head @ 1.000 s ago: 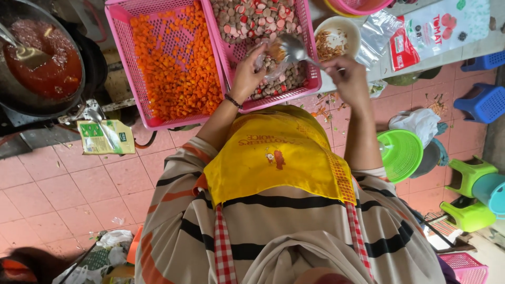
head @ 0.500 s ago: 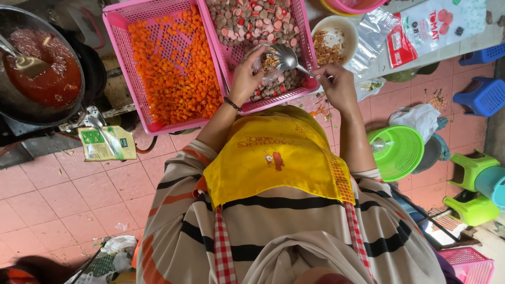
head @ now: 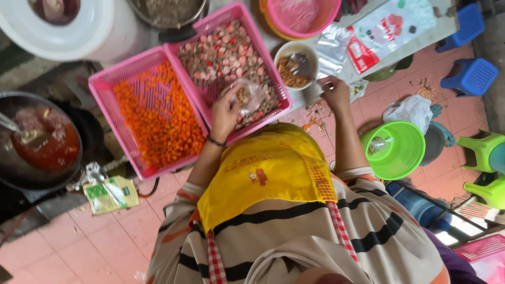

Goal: Portioning chopped carrots and sausage slices into small plastic bags using a spoon.

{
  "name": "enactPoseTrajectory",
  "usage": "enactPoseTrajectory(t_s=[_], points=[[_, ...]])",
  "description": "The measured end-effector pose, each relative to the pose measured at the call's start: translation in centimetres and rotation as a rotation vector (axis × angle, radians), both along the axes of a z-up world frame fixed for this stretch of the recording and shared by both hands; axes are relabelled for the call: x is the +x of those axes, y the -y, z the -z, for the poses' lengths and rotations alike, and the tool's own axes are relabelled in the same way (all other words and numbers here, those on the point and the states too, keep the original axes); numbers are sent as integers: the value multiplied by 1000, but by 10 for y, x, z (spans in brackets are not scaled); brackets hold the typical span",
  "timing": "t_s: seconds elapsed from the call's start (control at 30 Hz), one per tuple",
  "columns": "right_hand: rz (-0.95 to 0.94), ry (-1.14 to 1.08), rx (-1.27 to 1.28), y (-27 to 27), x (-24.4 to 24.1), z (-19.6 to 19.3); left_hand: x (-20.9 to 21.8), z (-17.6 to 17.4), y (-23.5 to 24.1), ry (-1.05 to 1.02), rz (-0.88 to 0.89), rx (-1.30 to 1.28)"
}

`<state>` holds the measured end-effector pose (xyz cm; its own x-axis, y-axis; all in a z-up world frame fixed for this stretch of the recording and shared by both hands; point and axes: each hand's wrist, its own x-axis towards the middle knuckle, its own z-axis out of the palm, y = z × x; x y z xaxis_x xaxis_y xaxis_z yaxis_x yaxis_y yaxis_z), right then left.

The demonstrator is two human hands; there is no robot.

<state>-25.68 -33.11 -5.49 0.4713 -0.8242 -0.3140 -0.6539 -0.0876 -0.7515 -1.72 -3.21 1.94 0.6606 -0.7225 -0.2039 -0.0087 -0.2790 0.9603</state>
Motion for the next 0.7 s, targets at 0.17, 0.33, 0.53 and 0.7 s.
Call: enactPoseTrajectory(t_s=[0.17, 0.33, 0.53, 0.7], points=[[-262, 99, -186, -27, 47, -82, -11, -86, 25, 66, 144, -7], [-670, 485, -232, -54, 78, -133, -20, -100, 51, 214, 294, -66], [-636, 415, -364, -2, 80, -162, -23, -102, 70, 84, 214, -129], [-407, 347, -309, 105, 73, -189, -14, -100, 73, -14, 53, -104]])
